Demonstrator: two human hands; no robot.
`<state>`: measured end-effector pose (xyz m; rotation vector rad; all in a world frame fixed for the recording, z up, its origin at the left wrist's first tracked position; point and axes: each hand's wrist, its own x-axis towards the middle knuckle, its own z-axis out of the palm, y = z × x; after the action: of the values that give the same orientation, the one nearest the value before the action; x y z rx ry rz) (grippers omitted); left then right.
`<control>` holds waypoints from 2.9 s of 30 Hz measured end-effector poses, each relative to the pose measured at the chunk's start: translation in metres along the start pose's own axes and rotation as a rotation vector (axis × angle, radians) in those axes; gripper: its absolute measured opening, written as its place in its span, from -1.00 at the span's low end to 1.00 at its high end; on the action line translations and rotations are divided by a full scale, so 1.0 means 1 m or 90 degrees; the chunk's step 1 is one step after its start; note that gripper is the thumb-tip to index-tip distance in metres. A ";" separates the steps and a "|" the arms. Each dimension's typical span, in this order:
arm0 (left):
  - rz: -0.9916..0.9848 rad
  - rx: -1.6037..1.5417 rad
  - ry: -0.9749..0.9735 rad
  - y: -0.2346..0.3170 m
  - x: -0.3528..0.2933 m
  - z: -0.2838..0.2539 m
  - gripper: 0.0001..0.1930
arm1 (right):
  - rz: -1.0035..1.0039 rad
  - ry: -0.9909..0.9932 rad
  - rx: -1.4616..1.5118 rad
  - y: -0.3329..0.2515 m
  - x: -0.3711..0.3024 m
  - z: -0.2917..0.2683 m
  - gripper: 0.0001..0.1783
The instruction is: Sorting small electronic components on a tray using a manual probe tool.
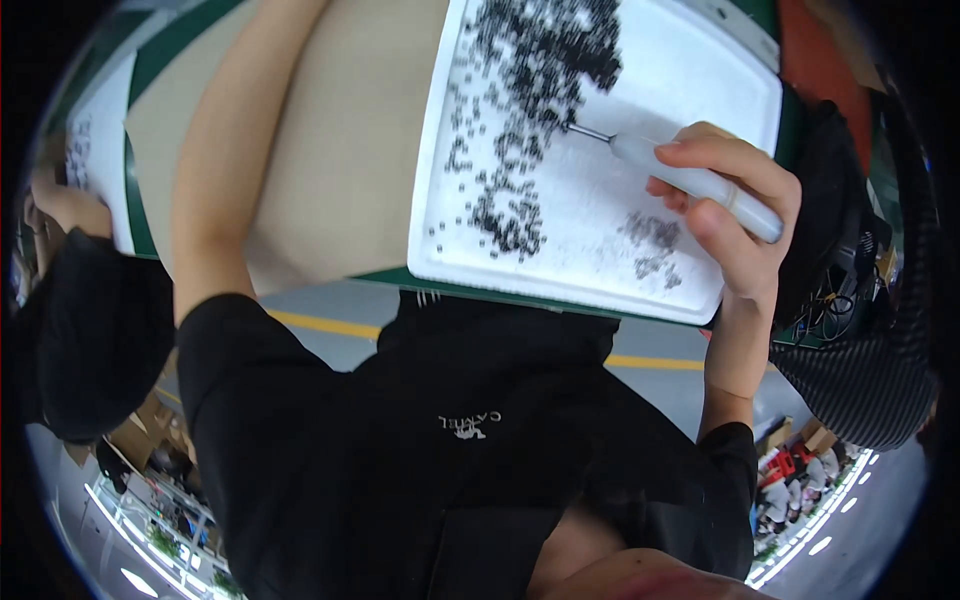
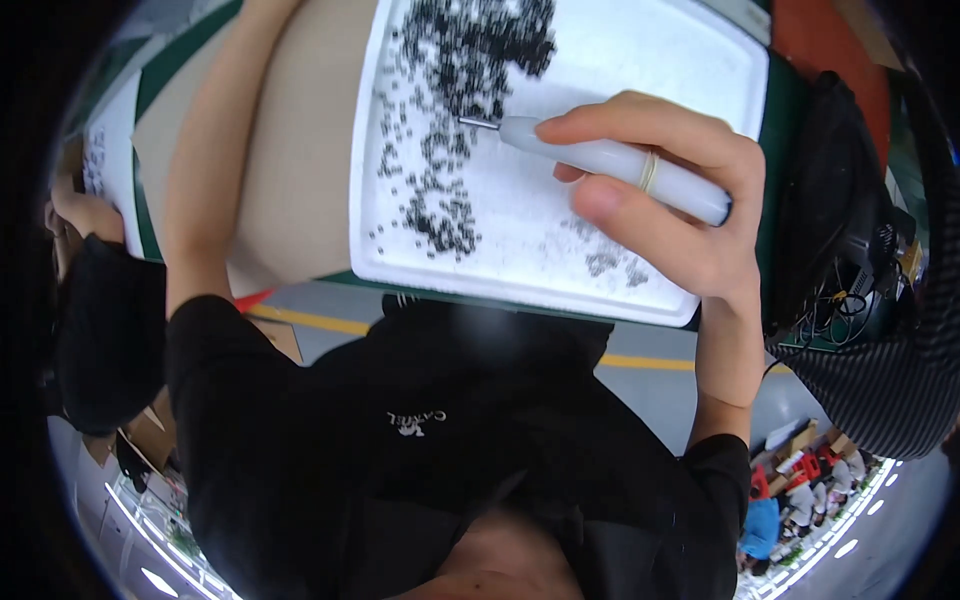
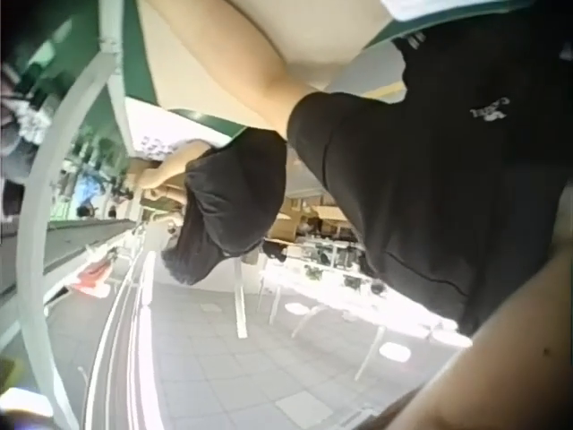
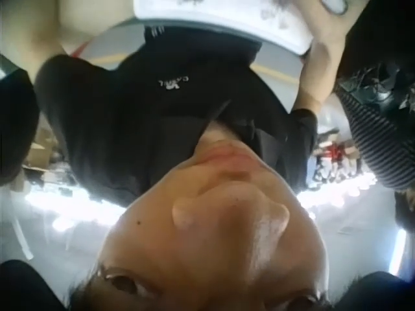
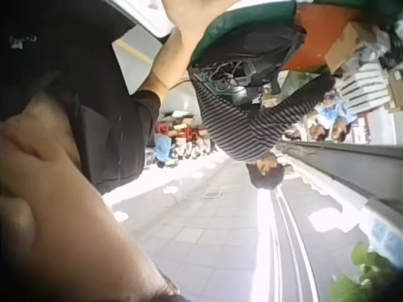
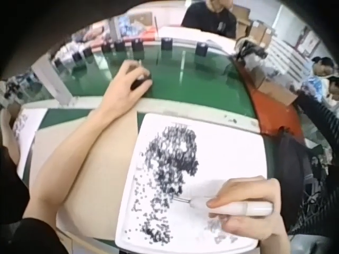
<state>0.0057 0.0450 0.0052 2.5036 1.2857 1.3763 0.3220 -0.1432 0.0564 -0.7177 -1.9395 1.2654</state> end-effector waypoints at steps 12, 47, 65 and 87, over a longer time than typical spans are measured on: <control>-0.596 -0.841 -0.029 0.106 0.020 -0.005 -0.59 | -0.053 0.332 -0.137 -0.001 -0.021 -0.001 -0.68; -0.468 -0.770 -0.119 0.190 -0.012 -0.008 -0.79 | -0.083 0.367 -0.305 0.003 -0.011 0.012 -0.63; -0.474 -0.591 -0.298 0.141 0.068 0.023 -0.69 | -0.145 0.330 -0.379 0.008 -0.009 0.005 -0.65; -0.147 -0.044 -0.023 0.126 0.297 0.226 -0.52 | -0.187 0.213 -0.532 0.013 -0.014 0.003 -0.74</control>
<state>0.3293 0.2374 0.1206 2.2414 1.4392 1.2946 0.3288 -0.1503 0.0397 -0.9174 -2.1497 0.0994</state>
